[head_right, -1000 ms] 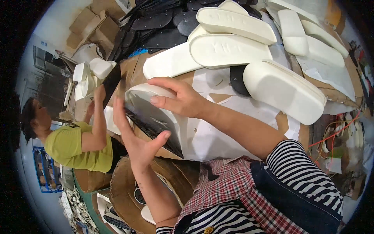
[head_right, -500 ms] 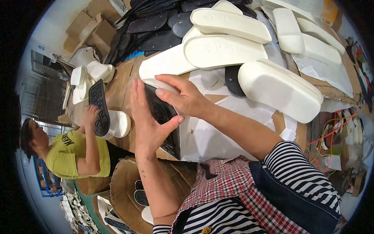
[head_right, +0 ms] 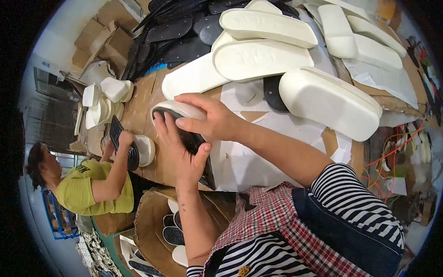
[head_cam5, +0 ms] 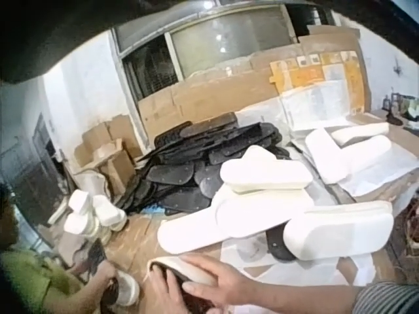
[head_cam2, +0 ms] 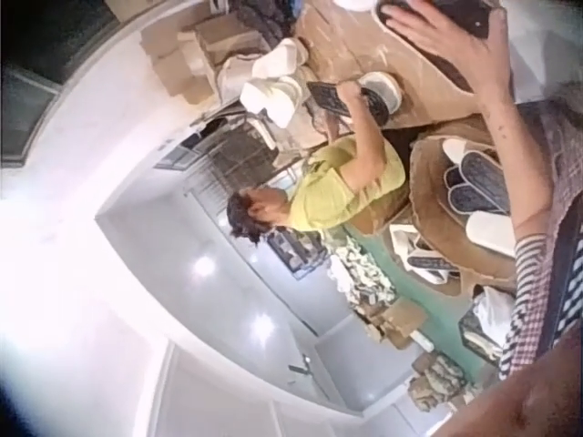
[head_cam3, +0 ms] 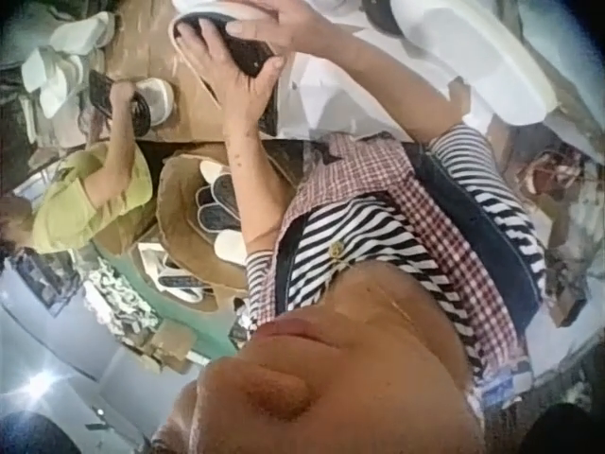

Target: Assembling shoe components and soles by hand at a workbench.

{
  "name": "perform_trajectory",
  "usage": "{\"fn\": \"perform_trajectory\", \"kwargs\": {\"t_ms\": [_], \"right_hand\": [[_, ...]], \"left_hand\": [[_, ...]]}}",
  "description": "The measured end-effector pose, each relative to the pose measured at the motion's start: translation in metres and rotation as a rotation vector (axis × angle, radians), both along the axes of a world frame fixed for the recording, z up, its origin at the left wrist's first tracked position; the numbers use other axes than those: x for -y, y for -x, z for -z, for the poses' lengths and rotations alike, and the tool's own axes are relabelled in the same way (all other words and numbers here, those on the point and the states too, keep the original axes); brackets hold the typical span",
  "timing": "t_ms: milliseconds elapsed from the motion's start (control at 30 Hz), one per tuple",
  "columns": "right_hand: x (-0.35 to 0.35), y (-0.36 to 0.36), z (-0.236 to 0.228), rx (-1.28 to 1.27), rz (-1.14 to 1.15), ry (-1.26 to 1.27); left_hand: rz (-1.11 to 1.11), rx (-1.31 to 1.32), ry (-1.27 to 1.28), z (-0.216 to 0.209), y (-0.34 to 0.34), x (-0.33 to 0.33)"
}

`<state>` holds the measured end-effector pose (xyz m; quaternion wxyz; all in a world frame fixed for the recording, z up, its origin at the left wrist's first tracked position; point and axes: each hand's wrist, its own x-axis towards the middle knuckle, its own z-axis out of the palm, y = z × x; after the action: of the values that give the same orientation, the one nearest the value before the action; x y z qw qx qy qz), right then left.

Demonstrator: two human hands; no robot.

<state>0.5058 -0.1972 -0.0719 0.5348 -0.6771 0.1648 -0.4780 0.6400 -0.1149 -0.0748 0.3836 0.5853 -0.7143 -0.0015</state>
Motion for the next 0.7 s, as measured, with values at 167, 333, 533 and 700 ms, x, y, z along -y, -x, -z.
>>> {"fn": "perform_trajectory", "kwargs": {"t_ms": [167, 333, 533, 700], "right_hand": [[0.008, 0.004, -0.009, 0.068, -0.184, -0.217], [0.004, 0.001, -0.011, -0.070, -0.091, -0.012], [0.004, -0.003, -0.006, -0.106, -0.066, 0.054], [0.003, -0.004, -0.014, -0.090, -0.132, -0.063]], "left_hand": [[-0.072, -0.004, 0.123, 0.005, 0.001, -0.001], [-0.038, -0.093, 0.262, 0.007, -0.007, -0.008], [-0.017, -0.101, 0.269, 0.004, -0.015, -0.012], [-0.004, -0.151, 0.265, 0.003, -0.016, -0.003]]}}
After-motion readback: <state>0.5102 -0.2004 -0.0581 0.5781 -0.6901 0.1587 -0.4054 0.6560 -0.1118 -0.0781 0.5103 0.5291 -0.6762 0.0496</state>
